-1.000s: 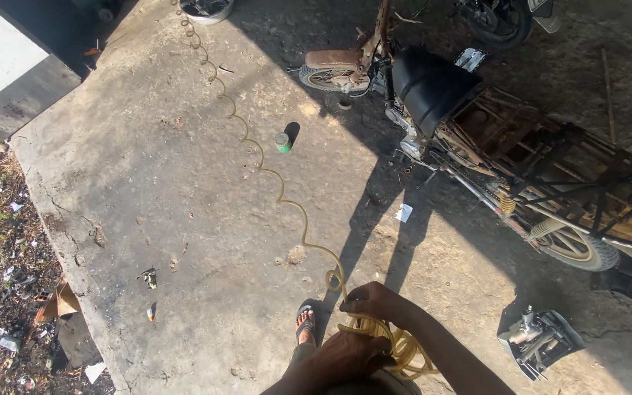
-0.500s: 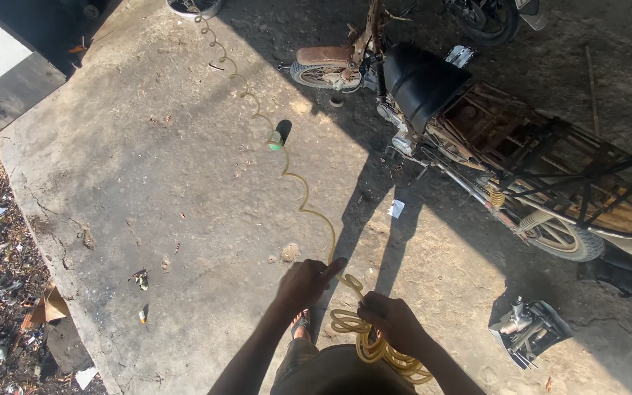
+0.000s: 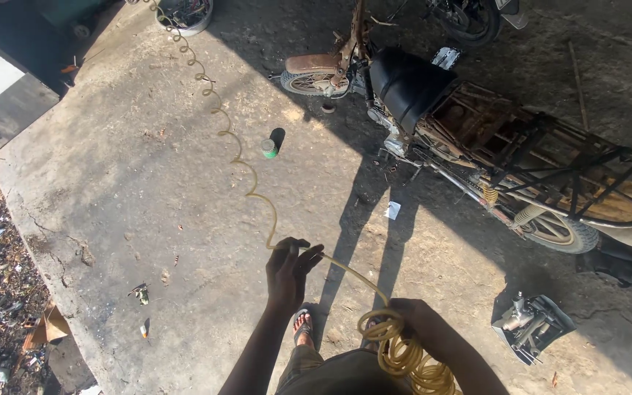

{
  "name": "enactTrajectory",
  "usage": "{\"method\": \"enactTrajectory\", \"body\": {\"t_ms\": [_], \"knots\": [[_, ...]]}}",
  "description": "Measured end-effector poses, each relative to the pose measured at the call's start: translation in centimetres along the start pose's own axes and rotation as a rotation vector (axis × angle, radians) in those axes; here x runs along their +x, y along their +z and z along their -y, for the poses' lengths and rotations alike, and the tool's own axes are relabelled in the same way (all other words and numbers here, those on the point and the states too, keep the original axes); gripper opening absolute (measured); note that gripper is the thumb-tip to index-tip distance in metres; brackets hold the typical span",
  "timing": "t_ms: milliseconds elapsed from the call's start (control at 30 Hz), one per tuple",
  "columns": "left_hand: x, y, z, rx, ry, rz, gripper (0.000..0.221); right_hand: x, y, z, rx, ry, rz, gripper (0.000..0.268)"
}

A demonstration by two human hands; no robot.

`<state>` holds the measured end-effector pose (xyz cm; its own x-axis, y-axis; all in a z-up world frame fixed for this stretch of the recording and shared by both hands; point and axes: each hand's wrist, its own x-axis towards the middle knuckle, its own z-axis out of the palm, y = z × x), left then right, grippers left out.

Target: Untangling and organizing a coiled air hose and inspecting an air nozzle tool in a workshop.

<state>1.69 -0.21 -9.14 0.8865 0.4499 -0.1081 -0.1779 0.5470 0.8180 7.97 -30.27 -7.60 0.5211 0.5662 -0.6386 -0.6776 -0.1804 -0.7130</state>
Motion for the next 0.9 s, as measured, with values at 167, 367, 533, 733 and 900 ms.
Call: {"method": "enactTrajectory", "body": {"t_ms": [167, 367, 533, 733, 900], "knots": [[2.2, -1.1, 3.6, -0.751, -0.349, -0.233, 0.052, 0.1, 1.4, -0.5, -0.298, 0.214, -0.136, 0.033], [2.6, -4.2, 1.8, -0.249, -0.418, -0.336, 0.058, -2.6, -4.5, -2.6, -0.176, -0.004, -0.399, 0.034], [-0.8, 1.1, 2.1, 0.11, -0.657, -0.178, 0.063, -4.4, -3.4, -0.5, -0.199, -0.028, -0.497, 0.04], [-5.0, 8.7, 8.6, 0.209, -0.737, 0.341, 0.083, -5.4, -3.3, 1.1, -0.301, -0.095, -0.414, 0.05], [-2.8, 11.0, 9.7, -0.178, -0.629, -0.125, 0.069, -4.7, -5.4, 1.3, -0.239, -0.103, -0.323, 0.056]]}}
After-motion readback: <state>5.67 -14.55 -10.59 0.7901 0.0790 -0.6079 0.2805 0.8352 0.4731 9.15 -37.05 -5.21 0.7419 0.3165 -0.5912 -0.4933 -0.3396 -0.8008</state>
